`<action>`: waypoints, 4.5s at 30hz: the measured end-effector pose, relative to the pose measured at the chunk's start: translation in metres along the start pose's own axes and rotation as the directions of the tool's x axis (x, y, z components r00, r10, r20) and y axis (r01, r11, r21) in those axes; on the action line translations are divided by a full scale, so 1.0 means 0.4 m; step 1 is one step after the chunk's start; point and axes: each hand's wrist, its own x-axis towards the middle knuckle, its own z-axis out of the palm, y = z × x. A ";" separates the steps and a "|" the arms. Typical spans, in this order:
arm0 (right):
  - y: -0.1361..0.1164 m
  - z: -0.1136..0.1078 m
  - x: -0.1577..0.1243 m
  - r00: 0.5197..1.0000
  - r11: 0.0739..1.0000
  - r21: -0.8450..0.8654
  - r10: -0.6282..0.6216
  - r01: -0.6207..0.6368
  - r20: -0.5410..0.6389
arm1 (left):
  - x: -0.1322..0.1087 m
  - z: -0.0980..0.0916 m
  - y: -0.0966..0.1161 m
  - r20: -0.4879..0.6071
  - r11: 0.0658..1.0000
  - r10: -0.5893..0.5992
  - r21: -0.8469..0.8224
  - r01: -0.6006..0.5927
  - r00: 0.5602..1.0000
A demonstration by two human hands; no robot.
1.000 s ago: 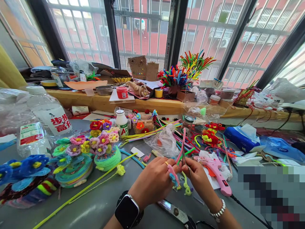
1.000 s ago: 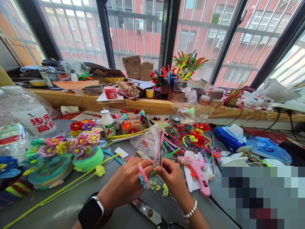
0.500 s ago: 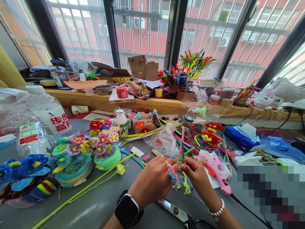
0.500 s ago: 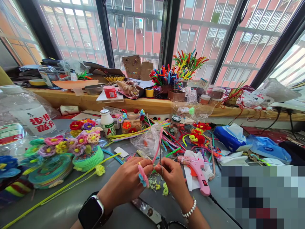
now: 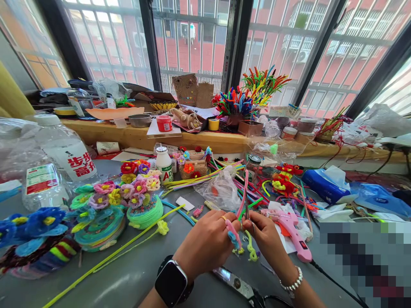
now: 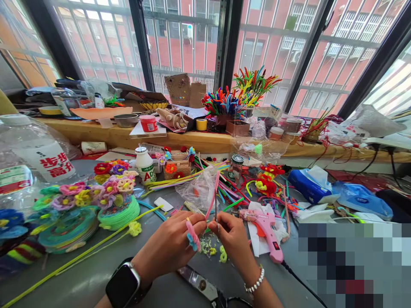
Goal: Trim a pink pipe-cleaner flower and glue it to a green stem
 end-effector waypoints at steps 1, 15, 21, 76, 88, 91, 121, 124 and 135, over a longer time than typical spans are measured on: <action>0.001 0.000 0.001 1.000 1.000 -0.004 -0.002 0.002 -0.001 | 0.000 0.000 0.000 0.001 1.000 0.001 -0.001 -0.001 1.000; -0.004 0.000 -0.002 0.999 0.999 -0.041 -0.033 0.032 -0.014 | 0.001 -0.002 0.003 -0.015 1.000 -0.001 0.004 0.001 1.000; -0.003 -0.001 -0.004 1.000 0.999 -0.034 -0.011 0.010 -0.003 | 0.000 -0.002 0.002 0.000 1.000 -0.005 0.005 0.005 1.000; -0.006 0.003 -0.001 1.000 0.998 -0.061 0.002 -0.003 -0.012 | 0.000 0.001 0.003 0.002 1.000 -0.012 -0.001 0.012 1.000; -0.003 0.003 -0.002 1.000 0.996 -0.086 0.010 -0.011 -0.011 | -0.001 0.000 0.001 -0.011 1.000 -0.003 -0.004 0.003 1.000; -0.003 0.003 -0.001 1.000 0.997 -0.082 0.010 -0.010 -0.003 | 0.000 0.000 0.001 -0.008 1.000 -0.005 0.002 0.005 1.000; 0.014 0.008 -0.010 0.990 0.959 0.279 0.011 -0.050 0.139 | -0.003 0.014 -0.009 -0.107 1.000 -0.018 -0.007 0.017 0.994; 0.016 0.009 -0.009 0.992 0.971 0.238 -0.003 -0.027 0.125 | -0.001 0.012 -0.006 -0.088 1.000 -0.006 -0.001 0.006 0.996; 0.013 0.003 -0.004 0.999 0.992 0.117 -0.036 0.036 -0.005 | 0.000 0.011 0.006 -0.043 1.000 0.000 0.014 0.001 0.999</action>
